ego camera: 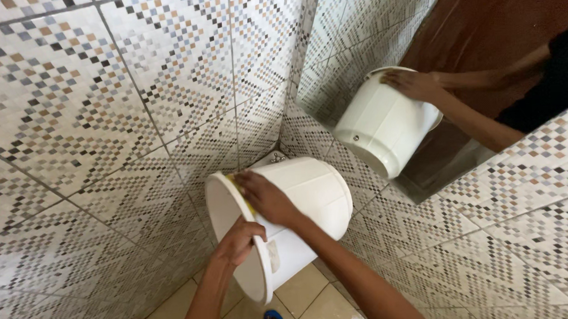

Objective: The person scrubs the exterior and interior of a white plastic bucket using a yellow sponge and a green scrubber, then rinses and wipes the bucket with a green cloth. The bucket is turned over and cleaned on all sides, including the bottom and inside surfaces.

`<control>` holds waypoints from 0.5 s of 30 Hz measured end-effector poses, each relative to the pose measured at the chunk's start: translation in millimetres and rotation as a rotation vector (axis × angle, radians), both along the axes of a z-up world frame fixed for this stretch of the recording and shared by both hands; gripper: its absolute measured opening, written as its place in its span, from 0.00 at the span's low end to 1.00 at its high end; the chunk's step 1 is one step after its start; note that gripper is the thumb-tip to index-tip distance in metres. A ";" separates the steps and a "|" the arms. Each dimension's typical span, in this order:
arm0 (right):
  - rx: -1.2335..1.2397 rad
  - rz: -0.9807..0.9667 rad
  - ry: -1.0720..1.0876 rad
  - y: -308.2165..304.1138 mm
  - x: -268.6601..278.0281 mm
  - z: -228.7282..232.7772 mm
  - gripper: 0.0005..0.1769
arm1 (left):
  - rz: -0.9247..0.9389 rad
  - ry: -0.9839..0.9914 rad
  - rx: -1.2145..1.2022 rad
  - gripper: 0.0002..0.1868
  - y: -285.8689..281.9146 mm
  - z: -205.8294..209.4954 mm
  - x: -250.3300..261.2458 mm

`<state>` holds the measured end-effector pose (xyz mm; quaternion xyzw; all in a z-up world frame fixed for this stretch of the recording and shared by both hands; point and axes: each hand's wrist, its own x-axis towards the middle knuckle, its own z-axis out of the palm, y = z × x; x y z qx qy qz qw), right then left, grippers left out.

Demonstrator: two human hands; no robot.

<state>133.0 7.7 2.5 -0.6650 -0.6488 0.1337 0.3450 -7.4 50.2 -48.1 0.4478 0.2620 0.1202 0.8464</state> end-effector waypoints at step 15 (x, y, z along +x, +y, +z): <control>-0.055 0.015 -0.004 -14.1 13.2 15.6 0.27 | -0.078 0.038 0.035 0.52 -0.1 1.4 13.5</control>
